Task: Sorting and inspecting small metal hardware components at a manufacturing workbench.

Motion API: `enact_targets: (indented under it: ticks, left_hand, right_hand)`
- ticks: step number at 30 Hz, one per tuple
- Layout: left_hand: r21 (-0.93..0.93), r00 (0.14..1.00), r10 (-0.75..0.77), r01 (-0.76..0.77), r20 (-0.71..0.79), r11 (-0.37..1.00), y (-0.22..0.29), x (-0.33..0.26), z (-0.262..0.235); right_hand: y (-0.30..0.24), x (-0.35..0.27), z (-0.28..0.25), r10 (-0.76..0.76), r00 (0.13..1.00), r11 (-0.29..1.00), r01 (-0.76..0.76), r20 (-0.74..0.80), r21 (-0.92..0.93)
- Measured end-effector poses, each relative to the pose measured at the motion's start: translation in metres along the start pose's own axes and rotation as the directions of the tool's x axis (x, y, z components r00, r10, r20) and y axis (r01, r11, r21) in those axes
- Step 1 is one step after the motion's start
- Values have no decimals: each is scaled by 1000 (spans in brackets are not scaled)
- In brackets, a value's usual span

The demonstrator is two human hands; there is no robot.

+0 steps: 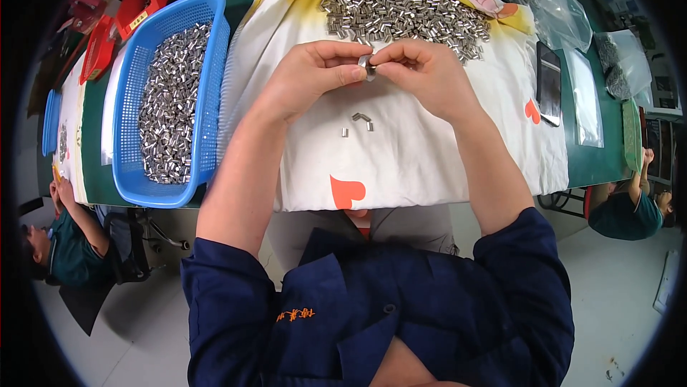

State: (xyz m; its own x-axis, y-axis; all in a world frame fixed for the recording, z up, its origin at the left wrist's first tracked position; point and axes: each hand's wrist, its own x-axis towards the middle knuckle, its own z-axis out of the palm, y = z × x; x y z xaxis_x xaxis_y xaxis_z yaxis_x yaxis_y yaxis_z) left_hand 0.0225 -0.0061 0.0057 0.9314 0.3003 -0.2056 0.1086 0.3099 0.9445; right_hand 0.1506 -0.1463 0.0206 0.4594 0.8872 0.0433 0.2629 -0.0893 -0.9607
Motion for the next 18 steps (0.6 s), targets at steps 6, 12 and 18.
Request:
enact_targets:
  ticks: [6, 12, 18]
  left_hand:
    - [84, 994, -87, 81, 72, 993, 1, -3, 2]
    - [126, 987, -110, 95, 120, 987, 1, -3, 4]
    - [98, 991, -87, 78, 98, 992, 3, -3, 4]
  right_hand:
    - [6, 6, -12, 38, 999, 983, -37, 3, -180]
    - [21, 13, -24, -150, 970, 821, 14, -192, -571]
    - [24, 13, -7, -288, 955, 593, 121, -70, -796]
